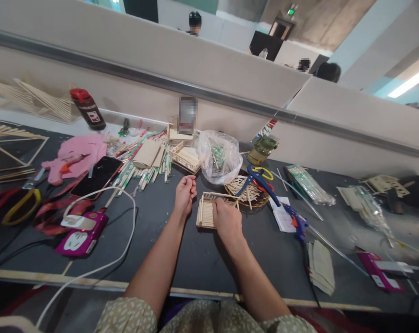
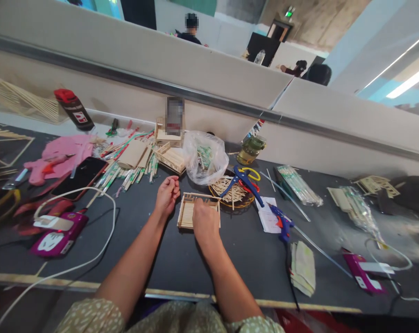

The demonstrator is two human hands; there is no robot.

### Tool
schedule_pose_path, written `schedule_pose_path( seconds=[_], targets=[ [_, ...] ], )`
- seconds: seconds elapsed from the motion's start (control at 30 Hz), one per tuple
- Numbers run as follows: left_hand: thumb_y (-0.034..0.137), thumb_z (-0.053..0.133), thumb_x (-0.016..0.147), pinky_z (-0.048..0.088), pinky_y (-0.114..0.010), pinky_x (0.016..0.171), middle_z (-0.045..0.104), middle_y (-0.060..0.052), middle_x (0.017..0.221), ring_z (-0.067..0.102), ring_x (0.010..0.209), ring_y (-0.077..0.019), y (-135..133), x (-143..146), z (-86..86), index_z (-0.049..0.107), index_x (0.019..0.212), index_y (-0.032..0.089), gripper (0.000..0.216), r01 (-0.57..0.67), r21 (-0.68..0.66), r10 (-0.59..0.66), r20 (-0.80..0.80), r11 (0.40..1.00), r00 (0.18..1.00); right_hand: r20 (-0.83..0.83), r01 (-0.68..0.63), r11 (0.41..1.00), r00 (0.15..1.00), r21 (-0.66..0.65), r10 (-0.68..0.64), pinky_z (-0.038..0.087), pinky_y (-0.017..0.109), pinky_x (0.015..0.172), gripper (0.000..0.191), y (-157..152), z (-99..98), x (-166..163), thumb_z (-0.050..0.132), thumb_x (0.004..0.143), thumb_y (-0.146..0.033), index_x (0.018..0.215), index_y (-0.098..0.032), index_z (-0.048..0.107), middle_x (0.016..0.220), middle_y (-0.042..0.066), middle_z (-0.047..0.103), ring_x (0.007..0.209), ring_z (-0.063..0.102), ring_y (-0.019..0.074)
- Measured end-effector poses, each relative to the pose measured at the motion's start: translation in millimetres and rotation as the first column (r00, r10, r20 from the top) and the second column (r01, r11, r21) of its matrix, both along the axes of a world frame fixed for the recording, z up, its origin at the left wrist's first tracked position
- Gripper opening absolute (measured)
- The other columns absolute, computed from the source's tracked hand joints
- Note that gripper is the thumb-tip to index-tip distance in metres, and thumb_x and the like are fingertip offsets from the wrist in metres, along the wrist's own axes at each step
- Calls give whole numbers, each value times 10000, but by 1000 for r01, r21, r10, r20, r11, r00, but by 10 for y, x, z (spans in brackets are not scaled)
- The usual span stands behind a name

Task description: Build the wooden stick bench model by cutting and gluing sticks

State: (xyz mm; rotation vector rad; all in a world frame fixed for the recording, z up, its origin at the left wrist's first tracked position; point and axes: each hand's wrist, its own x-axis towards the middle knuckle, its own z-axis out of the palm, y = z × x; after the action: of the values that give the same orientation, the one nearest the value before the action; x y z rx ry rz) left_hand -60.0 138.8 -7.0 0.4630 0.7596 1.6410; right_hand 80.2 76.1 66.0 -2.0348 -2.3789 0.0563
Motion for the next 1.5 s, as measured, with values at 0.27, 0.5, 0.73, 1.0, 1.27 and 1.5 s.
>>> schedule_pose_path(
  seconds=[0.27, 0.5, 0.73, 1.0, 1.27, 1.5],
  targets=[
    [341, 778, 728, 282, -130, 376, 529, 25, 705, 413, 484, -30, -18, 2, 2, 639, 902, 151, 292, 28, -24, -29, -37, 999, 999, 22, -27, 999, 999, 33, 27, 350, 232, 536, 201, 51, -21, 50, 419, 971, -227, 909, -189, 606, 745, 81, 720, 624, 684, 195],
    [329, 776, 730, 290, -128, 382, 530, 21, 708, 415, 492, -31, -33, -28, 18, 641, 898, 148, 282, 3, -36, -5, -61, 999, 998, -29, -110, 992, 994, -57, 108, 344, 224, 526, 123, 15, 16, 120, 437, 972, -197, 949, -173, 555, 774, 71, 723, 662, 695, 177],
    [316, 769, 739, 296, -130, 384, 531, 20, 712, 424, 494, -34, -45, -15, 49, 641, 897, 156, 259, 18, -49, -21, -65, 999, 998, -30, -101, 990, 995, -100, 98, 376, 231, 536, 113, 69, 24, 78, 435, 981, -192, 980, -172, 546, 790, 90, 728, 681, 709, 195],
    [323, 782, 724, 294, -133, 381, 535, 19, 705, 422, 488, -33, -36, 16, 60, 648, 882, 157, 265, 28, -61, -31, -57, 998, 998, -56, -94, 996, 994, -7, 94, 309, 221, 506, 161, 82, -71, 87, 439, 963, -190, 882, -168, 576, 727, 76, 714, 596, 663, 162],
    [307, 769, 737, 296, -134, 387, 536, 14, 707, 420, 496, -35, -43, -15, 59, 652, 879, 155, 239, 9, -58, -11, -39, 998, 999, -355, -93, 973, 920, 212, 165, 298, 215, 486, 249, -42, 191, 314, 362, 939, -260, 781, -192, 542, 550, -15, 568, 460, 534, 110],
    [310, 776, 732, 286, -131, 381, 540, 15, 708, 425, 488, -34, -44, -39, 61, 644, 886, 148, 259, 5, -66, -9, -48, 998, 999, -712, 137, 981, 702, 139, 3, 370, 194, 460, 364, 225, 593, 918, 415, 963, -424, 692, -204, 519, 519, -48, 533, 404, 484, 85]
  ],
)
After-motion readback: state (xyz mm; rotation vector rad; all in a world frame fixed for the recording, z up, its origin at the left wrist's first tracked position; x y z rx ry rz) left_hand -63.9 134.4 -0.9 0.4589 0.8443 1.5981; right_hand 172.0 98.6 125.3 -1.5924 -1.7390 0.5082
